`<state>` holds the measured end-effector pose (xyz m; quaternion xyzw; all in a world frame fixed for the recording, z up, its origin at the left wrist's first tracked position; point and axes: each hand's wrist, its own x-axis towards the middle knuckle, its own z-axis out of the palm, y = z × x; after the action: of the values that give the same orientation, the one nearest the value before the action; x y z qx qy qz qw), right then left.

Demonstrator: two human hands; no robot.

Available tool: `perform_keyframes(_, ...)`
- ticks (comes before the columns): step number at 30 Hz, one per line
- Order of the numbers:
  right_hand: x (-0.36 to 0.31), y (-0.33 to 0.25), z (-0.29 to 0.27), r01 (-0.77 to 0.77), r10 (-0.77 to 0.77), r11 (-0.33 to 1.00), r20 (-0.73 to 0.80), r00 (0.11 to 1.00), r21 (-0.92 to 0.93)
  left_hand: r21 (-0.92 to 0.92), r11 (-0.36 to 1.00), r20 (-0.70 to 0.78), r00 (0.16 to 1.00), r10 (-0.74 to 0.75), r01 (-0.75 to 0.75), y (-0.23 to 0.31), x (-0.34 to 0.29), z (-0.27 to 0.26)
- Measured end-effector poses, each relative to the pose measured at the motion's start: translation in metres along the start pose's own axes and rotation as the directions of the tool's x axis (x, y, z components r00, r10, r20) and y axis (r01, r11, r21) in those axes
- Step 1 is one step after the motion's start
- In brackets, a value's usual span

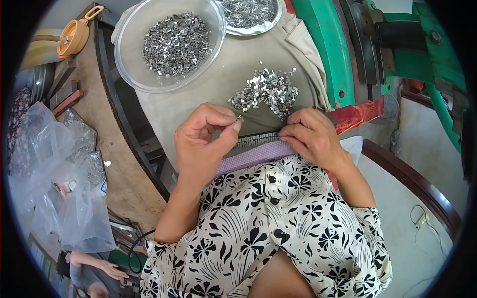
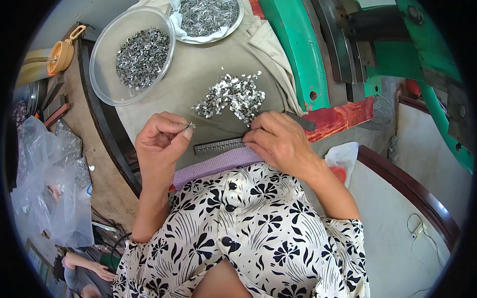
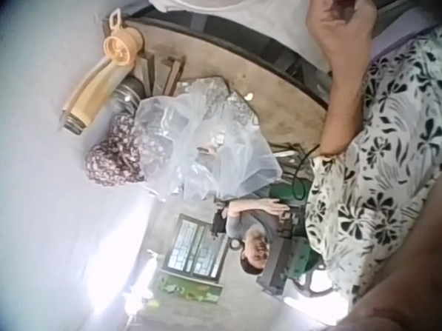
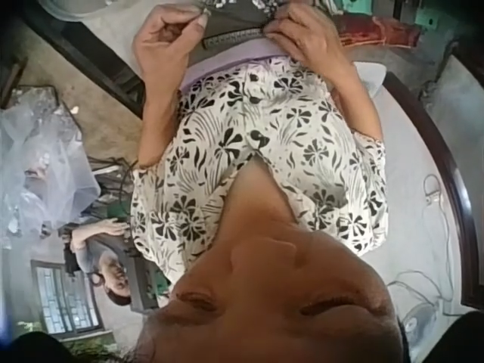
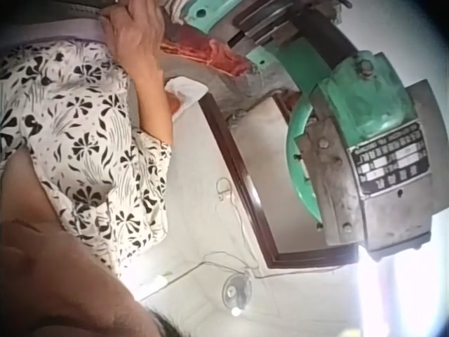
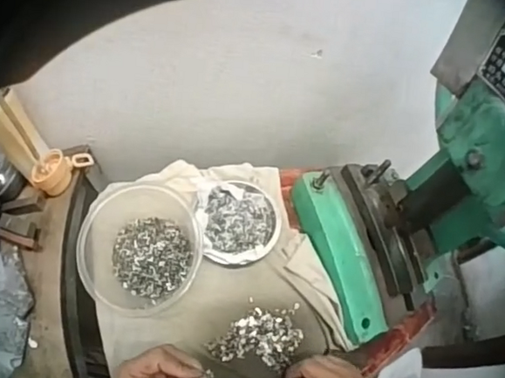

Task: The recorder aligns small metal fasteners onto a guide rail and then uses a press machine to secure them.

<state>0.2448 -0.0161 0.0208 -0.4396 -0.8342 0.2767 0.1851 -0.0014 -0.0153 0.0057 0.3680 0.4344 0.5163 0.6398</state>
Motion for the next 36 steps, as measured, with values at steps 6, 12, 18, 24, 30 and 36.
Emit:
perform_keyframes(6,-0.009,-0.005,0.008,0.019,-0.022,0.99,-0.02,1.0,-0.137,-0.013,1.0,0.009,1.0,0.016,-0.016,-0.001,0.002,0.004)
perform_keyframes(12,-0.009,-0.015,0.003,-0.02,0.004,0.962,-0.057,0.998,-0.274,-0.026,0.999,0.014,0.999,0.04,-0.04,-0.004,0.002,0.008)
perform_keyframes(18,0.022,-0.023,-0.002,-0.192,0.299,0.901,-0.235,0.925,0.389,-0.061,0.997,0.045,0.998,0.047,-0.044,-0.003,0.012,0.026)
perform_keyframes(24,0.047,-0.028,-0.001,-0.136,0.354,0.806,-0.285,0.891,0.577,0.07,0.977,0.052,0.978,0.2,-0.203,0.002,0.034,0.042)
perform_keyframes(30,0.086,-0.014,-0.022,-0.218,0.46,0.696,-0.192,0.867,0.684,0.346,0.832,0.079,0.897,0.435,-0.434,0.023,0.067,0.043)
perform_keyframes(36,0.129,-0.012,-0.039,-0.136,0.516,0.552,-0.209,0.831,0.823,0.462,0.642,0.12,0.761,0.637,-0.611,0.048,0.112,0.048)
